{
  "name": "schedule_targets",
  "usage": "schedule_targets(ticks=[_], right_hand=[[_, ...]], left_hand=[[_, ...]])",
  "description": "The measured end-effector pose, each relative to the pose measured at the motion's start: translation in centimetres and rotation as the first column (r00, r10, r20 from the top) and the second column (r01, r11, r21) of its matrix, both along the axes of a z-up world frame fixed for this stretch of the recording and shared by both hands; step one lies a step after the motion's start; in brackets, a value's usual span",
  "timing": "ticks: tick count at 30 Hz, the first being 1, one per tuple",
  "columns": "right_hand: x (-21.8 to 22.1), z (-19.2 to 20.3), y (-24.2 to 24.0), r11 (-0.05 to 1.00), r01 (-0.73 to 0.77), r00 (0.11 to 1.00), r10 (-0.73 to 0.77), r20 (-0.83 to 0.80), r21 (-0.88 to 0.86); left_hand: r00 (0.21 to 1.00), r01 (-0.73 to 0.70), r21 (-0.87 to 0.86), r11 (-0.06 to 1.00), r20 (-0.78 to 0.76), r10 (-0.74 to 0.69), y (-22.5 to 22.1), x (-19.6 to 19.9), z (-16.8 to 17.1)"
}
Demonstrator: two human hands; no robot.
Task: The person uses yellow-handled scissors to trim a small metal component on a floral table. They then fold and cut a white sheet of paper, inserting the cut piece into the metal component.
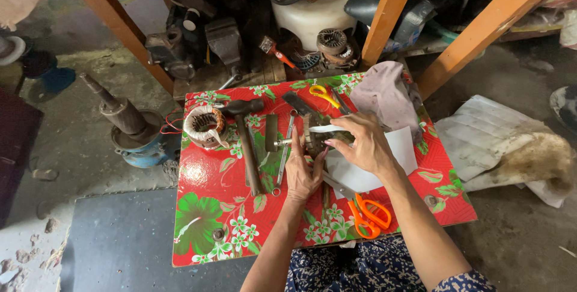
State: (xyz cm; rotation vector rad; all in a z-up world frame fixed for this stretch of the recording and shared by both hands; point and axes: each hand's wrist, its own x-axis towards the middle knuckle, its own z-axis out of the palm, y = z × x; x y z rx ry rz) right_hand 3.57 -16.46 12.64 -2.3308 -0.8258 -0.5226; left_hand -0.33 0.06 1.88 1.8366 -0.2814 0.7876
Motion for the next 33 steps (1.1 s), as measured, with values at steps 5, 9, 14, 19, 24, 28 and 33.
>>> schedule_targets(ticks=[5, 9, 14, 19, 24, 28, 33], right_hand=[[-0.3, -0.1, 0.5, 0.999, 0.000, 0.992, -0.004, 0.124, 0.033], [-0.6, -0.3, 1.0, 0.972, 0.004, 0.981, -0.049, 0.187, 0.235], [-0.8, -1.1, 1.8, 0.918, 0.025, 0.994, -0.064, 0.084, 0.396], [0.3, -1.4, 1.9, 0.995, 0.051, 0.965, -0.070, 0.252, 0.084], [0.8, -1.3, 2.4, 0.996, 0.059, 0.980, -0.044, 0.195, -0.073], [0.8, 0.0, 3.0, 0.987, 0.038, 0.990, -0.016, 0.139, -0.156], [0.0, 1.6, 4.0, 0.982, 0.068, 0.957, -0.014, 0.291, -0.178]], left_hand=[[0.990, 0.001, -0.038, 0.999, -0.138, -0.006, 0.3, 0.0, 0.2], [0.995, -0.072, 0.036, 0.997, -0.072, 0.075, 0.1, 0.2, -0.1], [0.996, -0.059, -0.008, 0.998, -0.072, 0.059, 0.0, 0.2, -0.2], [0.996, -0.068, 0.007, 0.998, -0.060, 0.068, 0.2, 0.2, -0.2], [0.997, -0.058, -0.006, 0.998, -0.050, 0.057, 0.1, 0.3, -0.5], [0.994, -0.058, 0.007, 0.998, -0.097, 0.059, 0.3, 0.3, -0.6], [0.990, -0.052, 0.004, 0.999, -0.130, 0.052, 0.3, 0.2, -0.5]])
